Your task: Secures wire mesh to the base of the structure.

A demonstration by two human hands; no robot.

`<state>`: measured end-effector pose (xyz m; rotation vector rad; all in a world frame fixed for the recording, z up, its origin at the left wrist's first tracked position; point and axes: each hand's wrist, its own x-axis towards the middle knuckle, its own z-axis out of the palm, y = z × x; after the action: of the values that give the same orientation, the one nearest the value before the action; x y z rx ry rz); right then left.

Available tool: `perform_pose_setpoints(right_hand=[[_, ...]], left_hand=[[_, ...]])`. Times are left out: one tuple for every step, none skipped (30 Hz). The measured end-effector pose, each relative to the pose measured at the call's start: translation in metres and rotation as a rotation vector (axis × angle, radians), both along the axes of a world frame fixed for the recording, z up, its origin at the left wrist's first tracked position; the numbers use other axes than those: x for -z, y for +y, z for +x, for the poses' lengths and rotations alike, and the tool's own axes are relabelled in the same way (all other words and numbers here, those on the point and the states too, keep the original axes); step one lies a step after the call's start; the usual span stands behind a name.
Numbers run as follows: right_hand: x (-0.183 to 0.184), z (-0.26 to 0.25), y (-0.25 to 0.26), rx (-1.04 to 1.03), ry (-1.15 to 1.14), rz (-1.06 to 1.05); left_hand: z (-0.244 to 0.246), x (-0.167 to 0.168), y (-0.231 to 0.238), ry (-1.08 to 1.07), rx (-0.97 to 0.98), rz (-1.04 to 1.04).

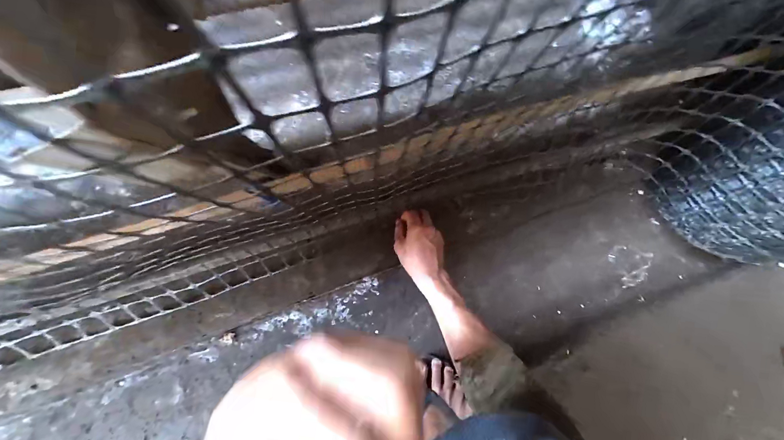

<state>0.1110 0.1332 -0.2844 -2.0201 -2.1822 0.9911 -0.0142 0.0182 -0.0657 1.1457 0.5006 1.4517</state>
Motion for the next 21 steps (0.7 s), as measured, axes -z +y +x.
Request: perform_pose_setpoints(right_hand=[[0.005,0.001,-0.002,0.005,0.039,0.020],[0.005,0.001,-0.004,0.004,0.084,0.027],[0.002,0.001,-0.004,0.004,0.118,0.014],[-0.001,0.002,-0.004,0.004,0.135,-0.024],[-0.005,0.002,-0.002,0.010,0.149,-0.060],[-0.006,0.003,-0.001,0.022,0.170,-0.090],[-0.005,0.003,0.000,0.026,0.178,-0.103],[-0.002,0.004,0.000,0.023,0.187,-0.103],[0.001,0.005,0.000,0.017,0.193,-0.099],[0.001,0.005,0.000,0.014,0.197,-0.099],[0.001,0.006,-0.001,0.011,0.201,-0.100],[0.001,0.006,-0.002,0.006,0.208,-0.093],[0.002,0.006,-0.002,0.004,0.219,-0.079],[0.004,0.006,-0.003,0.005,0.233,-0.055],[0.006,0.006,-0.004,0.009,0.243,-0.040],[0.008,0.007,-0.004,0.016,0.256,-0.033],[0.008,0.007,-0.003,0.018,0.264,-0.037],[0.007,0.008,-0.003,0.014,0.265,-0.042],[0.007,0.008,-0.003,0.006,0.266,-0.046],[0.007,0.008,-0.002,0.000,0.267,-0.042],[0.008,0.008,-0.002,-0.004,0.277,-0.041]], left_hand=[[-0.008,0.026,0.020,0.274,-0.029,-0.023],[-0.010,0.054,0.039,0.548,-0.082,-0.131],[-0.004,0.080,0.058,0.788,-0.110,-0.290],[0.003,0.103,0.074,0.986,-0.098,-0.442],[0.011,0.126,0.086,1.133,-0.093,-0.549],[0.016,0.145,0.094,1.252,-0.105,-0.605],[0.020,0.160,0.098,1.351,-0.125,-0.626],[0.024,0.172,0.099,1.430,-0.158,-0.628],[0.026,0.181,0.099,1.485,-0.201,-0.615],[0.028,0.189,0.098,1.522,-0.246,-0.593],[0.030,0.195,0.097,1.549,-0.288,-0.562],[0.032,0.200,0.096,1.577,-0.324,-0.532],[0.034,0.204,0.096,1.610,-0.347,-0.519],[0.036,0.205,0.097,1.640,-0.353,-0.526],[0.037,0.204,0.098,1.672,-0.348,-0.546],[0.038,0.202,0.100,1.703,-0.332,-0.567],[0.038,0.201,0.101,1.729,-0.317,-0.575],[0.037,0.200,0.102,1.754,-0.304,-0.577],[0.036,0.198,0.102,1.776,-0.298,-0.577],[0.036,0.197,0.103,1.795,-0.311,-0.563],[0.035,0.196,0.103,1.810,-0.325,-0.548]])
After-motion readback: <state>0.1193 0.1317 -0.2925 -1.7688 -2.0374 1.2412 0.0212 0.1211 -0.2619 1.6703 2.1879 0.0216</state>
